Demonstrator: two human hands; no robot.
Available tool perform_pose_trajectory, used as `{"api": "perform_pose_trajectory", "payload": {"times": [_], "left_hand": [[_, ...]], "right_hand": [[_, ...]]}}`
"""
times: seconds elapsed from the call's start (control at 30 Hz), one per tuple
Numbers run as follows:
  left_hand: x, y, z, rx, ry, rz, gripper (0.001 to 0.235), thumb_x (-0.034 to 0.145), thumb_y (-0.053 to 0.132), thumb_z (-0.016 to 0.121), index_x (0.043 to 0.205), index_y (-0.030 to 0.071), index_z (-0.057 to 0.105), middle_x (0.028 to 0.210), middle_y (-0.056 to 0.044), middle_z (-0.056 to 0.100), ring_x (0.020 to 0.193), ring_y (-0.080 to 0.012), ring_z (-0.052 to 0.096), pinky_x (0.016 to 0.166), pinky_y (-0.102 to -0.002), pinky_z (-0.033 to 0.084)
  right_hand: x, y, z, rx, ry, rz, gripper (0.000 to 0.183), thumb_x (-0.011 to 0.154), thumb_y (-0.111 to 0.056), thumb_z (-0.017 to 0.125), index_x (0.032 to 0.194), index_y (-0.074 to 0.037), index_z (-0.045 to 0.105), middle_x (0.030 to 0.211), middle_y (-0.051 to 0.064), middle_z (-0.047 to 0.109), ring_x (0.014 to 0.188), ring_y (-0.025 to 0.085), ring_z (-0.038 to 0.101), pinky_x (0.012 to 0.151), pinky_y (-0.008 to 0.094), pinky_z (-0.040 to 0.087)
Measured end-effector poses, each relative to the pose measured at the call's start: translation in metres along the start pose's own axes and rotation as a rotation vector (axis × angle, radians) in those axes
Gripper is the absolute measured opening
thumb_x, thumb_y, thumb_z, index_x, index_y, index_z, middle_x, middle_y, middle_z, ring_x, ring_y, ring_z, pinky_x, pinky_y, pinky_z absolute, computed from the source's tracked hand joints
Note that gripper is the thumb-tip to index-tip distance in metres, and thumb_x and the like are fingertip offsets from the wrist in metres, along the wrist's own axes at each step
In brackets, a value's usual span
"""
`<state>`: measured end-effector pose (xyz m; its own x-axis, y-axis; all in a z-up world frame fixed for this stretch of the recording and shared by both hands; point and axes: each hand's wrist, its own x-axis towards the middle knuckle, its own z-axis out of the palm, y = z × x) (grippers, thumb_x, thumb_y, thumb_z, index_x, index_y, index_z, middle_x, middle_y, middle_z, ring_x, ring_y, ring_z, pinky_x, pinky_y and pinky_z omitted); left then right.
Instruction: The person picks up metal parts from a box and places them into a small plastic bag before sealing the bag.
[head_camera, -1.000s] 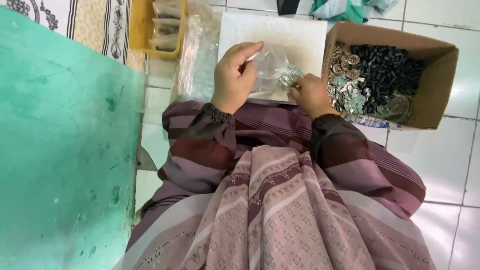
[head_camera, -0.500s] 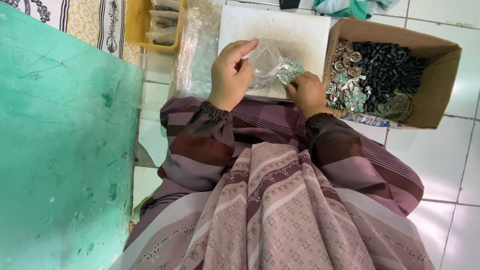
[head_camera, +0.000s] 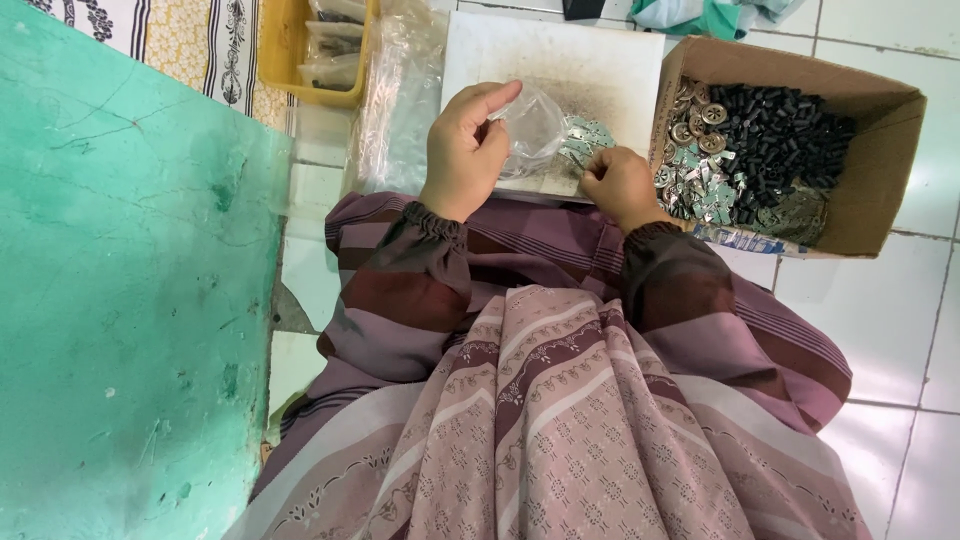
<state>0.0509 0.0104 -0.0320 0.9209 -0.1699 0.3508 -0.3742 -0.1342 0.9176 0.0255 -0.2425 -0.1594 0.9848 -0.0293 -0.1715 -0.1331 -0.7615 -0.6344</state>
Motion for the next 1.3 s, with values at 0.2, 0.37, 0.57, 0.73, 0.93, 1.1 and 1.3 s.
{"api": "perform_pose_trajectory", "payload": {"times": [0.2, 0.37, 0.57, 0.73, 0.93, 1.1, 1.3], "left_hand": [[-0.001, 0.001, 0.005, -0.047, -0.036, 0.011, 0.041, 0.09, -0.015, 0.057, 0.126, -0.001, 0.069, 0.124, -0.008, 0.066, 0.076, -0.0094, 0.056, 0.066, -0.021, 0.046], [0.0, 0.004, 0.01, -0.007, -0.054, 0.024, 0.043, 0.087, -0.016, 0.056, 0.125, 0.0, 0.069, 0.124, -0.008, 0.067, 0.076, -0.0103, 0.058, 0.066, -0.02, 0.047], [-0.006, 0.002, 0.013, -0.018, -0.056, 0.001, 0.047, 0.084, -0.018, 0.055, 0.123, 0.004, 0.071, 0.122, -0.006, 0.067, 0.069, -0.0087, 0.053, 0.061, -0.02, 0.046], [-0.008, 0.003, 0.011, -0.004, -0.066, -0.004, 0.046, 0.084, -0.017, 0.054, 0.123, 0.004, 0.071, 0.121, -0.006, 0.068, 0.069, -0.0101, 0.055, 0.062, -0.021, 0.047], [-0.004, 0.015, 0.007, 0.04, -0.068, 0.016, 0.045, 0.085, -0.015, 0.056, 0.123, 0.005, 0.071, 0.123, -0.006, 0.069, 0.076, -0.0117, 0.061, 0.067, -0.022, 0.049], [-0.003, 0.052, -0.002, -0.051, -0.039, 0.162, 0.047, 0.088, -0.021, 0.059, 0.126, 0.004, 0.069, 0.126, -0.006, 0.067, 0.076, -0.01, 0.054, 0.066, -0.022, 0.044], [-0.008, 0.022, 0.004, 0.076, -0.038, 0.094, 0.046, 0.084, -0.017, 0.058, 0.124, 0.002, 0.069, 0.123, -0.009, 0.069, 0.074, -0.014, 0.059, 0.065, -0.024, 0.048]], "right_hand": [[-0.024, -0.055, -0.062, 0.265, 0.391, -0.495, 0.02, 0.089, 0.017, 0.071, 0.107, 0.009, 0.069, 0.094, 0.014, 0.07, 0.08, 0.02, 0.064, 0.072, 0.029, 0.055], [-0.063, -0.149, -0.136, 0.001, 0.406, -0.793, 0.022, 0.085, 0.024, 0.073, 0.098, 0.008, 0.065, 0.098, 0.017, 0.068, 0.086, 0.029, 0.063, 0.078, 0.037, 0.053], [-0.068, -0.198, -0.149, -0.496, 0.25, -0.888, 0.006, 0.088, -0.001, 0.067, 0.093, -0.004, 0.069, 0.096, 0.009, 0.066, 0.088, 0.026, 0.06, 0.086, 0.036, 0.051], [-0.061, -0.208, -0.138, -0.479, 0.205, -0.897, 0.005, 0.087, -0.003, 0.066, 0.091, -0.006, 0.066, 0.094, 0.008, 0.062, 0.086, 0.024, 0.057, 0.087, 0.036, 0.051], [-0.047, -0.163, -0.131, 0.052, 0.319, -0.887, 0.019, 0.087, 0.024, 0.075, 0.101, 0.012, 0.071, 0.103, 0.02, 0.07, 0.089, 0.033, 0.065, 0.079, 0.04, 0.053], [-0.027, -0.087, -0.099, 0.209, 0.526, -0.6, 0.018, 0.097, 0.023, 0.069, 0.104, 0.007, 0.065, 0.096, 0.014, 0.064, 0.077, 0.019, 0.054, 0.067, 0.029, 0.048], [-0.007, -0.016, -0.032, -0.008, 0.201, -0.254, 0.013, 0.089, -0.002, 0.073, 0.1, 0.002, 0.078, 0.094, 0.014, 0.072, 0.076, 0.024, 0.066, 0.069, 0.034, 0.055]]}}
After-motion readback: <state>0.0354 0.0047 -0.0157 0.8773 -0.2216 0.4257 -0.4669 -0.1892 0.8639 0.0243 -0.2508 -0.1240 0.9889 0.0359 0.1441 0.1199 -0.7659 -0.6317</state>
